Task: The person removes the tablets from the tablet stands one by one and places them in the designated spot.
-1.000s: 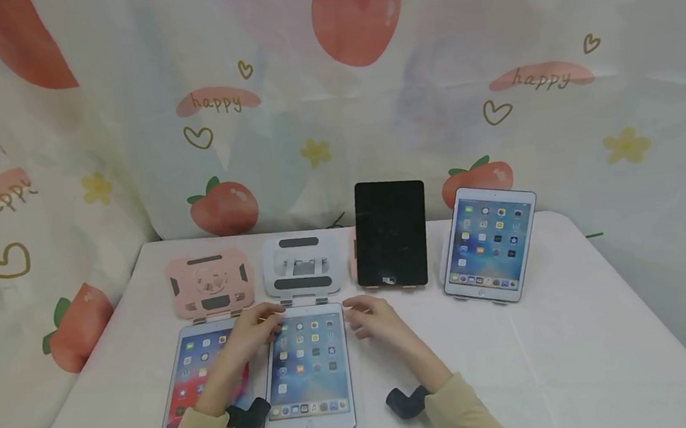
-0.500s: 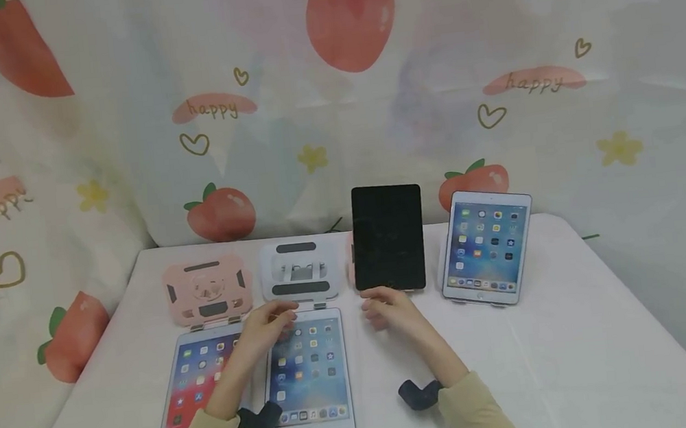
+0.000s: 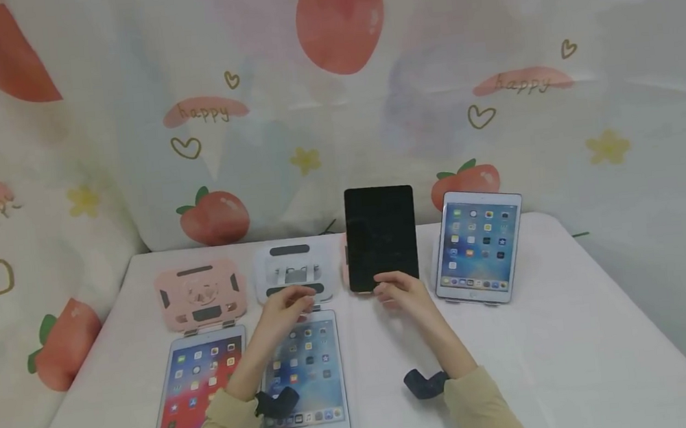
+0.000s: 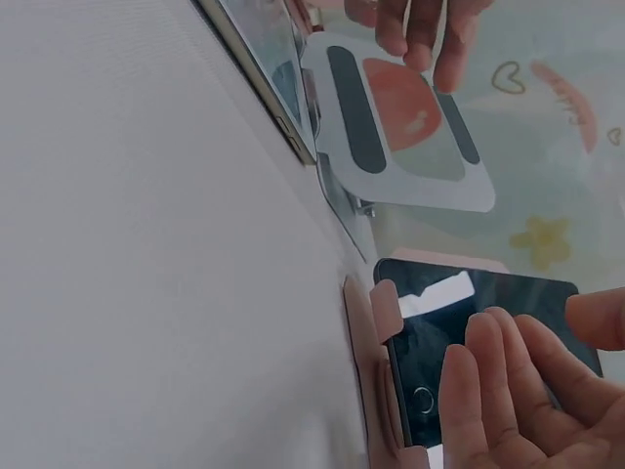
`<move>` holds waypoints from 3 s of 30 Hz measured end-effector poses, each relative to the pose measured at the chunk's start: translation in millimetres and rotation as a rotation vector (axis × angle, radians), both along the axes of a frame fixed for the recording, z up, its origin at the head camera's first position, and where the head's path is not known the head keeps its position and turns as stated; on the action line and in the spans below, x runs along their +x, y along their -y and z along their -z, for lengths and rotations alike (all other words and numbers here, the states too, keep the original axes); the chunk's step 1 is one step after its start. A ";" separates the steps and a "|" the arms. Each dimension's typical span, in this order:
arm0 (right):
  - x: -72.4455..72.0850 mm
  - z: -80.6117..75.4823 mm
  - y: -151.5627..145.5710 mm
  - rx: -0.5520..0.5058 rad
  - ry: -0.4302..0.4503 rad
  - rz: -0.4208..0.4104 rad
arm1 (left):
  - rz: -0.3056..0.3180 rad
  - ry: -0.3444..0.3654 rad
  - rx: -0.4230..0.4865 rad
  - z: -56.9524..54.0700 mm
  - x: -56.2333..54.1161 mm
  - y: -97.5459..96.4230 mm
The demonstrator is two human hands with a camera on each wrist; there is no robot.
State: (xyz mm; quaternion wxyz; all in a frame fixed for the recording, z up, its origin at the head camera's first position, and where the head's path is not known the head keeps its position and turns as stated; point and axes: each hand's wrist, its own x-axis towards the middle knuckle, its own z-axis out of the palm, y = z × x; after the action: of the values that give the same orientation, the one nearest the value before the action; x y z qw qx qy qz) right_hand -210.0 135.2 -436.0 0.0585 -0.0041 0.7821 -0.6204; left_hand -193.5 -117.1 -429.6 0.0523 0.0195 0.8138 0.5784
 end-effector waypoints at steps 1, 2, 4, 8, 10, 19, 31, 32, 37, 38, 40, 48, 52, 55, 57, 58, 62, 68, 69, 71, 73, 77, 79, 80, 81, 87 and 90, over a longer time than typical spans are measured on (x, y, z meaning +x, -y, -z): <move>-0.9 -0.6 -0.3 -0.010 -0.007 0.011 | 0.001 0.001 0.011 -0.1 -1.3 -2.3; -2.1 -0.6 -0.9 -0.015 -0.022 0.023 | 0.001 0.004 0.019 -0.5 -2.7 -4.9; -4.3 -0.5 -2.3 -0.044 -0.055 0.062 | 0.005 0.000 0.027 -0.8 -6.5 -10.6; -8.6 0.2 -6.2 -0.092 -0.105 0.155 | -0.019 0.006 0.038 -3.0 -13.8 -23.0; -10.1 -1.0 -8.8 -0.100 -0.129 0.184 | -0.035 0.015 0.048 -4.4 -17.4 -28.6; -21.9 -12.9 -22.8 -0.005 -0.253 0.217 | -0.042 0.006 0.078 -12.4 -34.2 -44.9; -38.9 -35.9 -37.0 0.187 -0.363 0.266 | -0.068 -0.058 0.076 -24.9 -58.3 -57.5; -39.9 -37.7 -37.8 0.202 -0.369 0.266 | -0.072 -0.060 0.072 -26.7 -59.4 -58.1; -46.4 -44.9 -42.7 0.293 -0.409 0.269 | -0.074 -0.068 0.042 -33.1 -66.3 -60.6; -47.8 -46.4 -43.6 0.306 -0.418 0.271 | -0.072 -0.069 0.037 -33.9 -68.1 -60.9; -50.3 -49.6 -44.9 0.322 -0.426 0.275 | -0.070 -0.080 0.032 -35.4 -71.5 -61.2; -58.6 -60.3 -46.0 0.408 -0.409 0.255 | -0.058 -0.142 0.038 -42.4 -86.7 -64.3; -64.6 -63.2 -46.1 0.473 -0.404 0.240 | -0.054 -0.139 0.038 -47.2 -92.9 -67.1; -68.2 -65.3 -46.5 0.489 -0.395 0.224 | -0.049 -0.126 0.032 -49.3 -97.5 -68.7; -70.0 -66.6 -46.5 0.494 -0.389 0.213 | -0.047 -0.126 0.024 -49.6 -101.1 -69.5; -70.9 -67.2 -46.6 0.497 -0.386 0.208 | -0.046 -0.125 0.019 -49.6 -102.9 -69.8; -74.7 -69.2 -46.4 0.511 -0.372 0.198 | -0.042 -0.128 0.002 -49.6 -110.4 -70.4; -80.9 -69.3 -45.3 0.559 -0.357 0.162 | -0.022 -0.112 0.013 -50.5 -122.0 -70.1; -81.6 -69.2 -44.8 0.567 -0.354 0.159 | -0.019 -0.108 0.016 -50.8 -123.6 -70.3; -82.3 -69.1 -43.3 0.575 -0.347 0.161 | -0.011 -0.103 0.018 -51.2 -126.3 -71.1; -83.2 -68.6 -41.9 0.578 -0.343 0.169 | -0.011 -0.105 0.011 -51.6 -128.4 -72.2; -85.3 -67.5 -39.9 0.590 -0.354 0.187 | -0.018 -0.109 0.006 -51.4 -132.5 -74.8; -86.6 -67.1 -39.3 0.595 -0.362 0.197 | -0.021 -0.109 0.014 -51.5 -133.7 -76.1; -87.4 -66.9 -39.1 0.595 -0.364 0.203 | -0.022 -0.105 0.022 -51.3 -134.6 -76.7; -88.3 -66.7 -38.9 0.595 -0.364 0.209 | -0.023 -0.103 0.029 -51.1 -135.2 -77.2; -91.9 -66.4 -38.5 0.529 -0.322 0.216 | -0.038 -0.074 0.105 -45.7 -140.8 -78.7; -92.5 -67.5 -38.0 0.467 -0.288 0.213 | -0.049 -0.063 0.143 -44.3 -142.1 -78.9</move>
State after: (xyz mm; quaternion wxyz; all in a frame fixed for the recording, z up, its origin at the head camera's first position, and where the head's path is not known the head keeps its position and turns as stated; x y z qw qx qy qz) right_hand -302.5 173.2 -368.5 -0.1193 0.0036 0.9000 -0.4192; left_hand -335.6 -38.2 -385.4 0.0110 0.0215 0.7719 0.6353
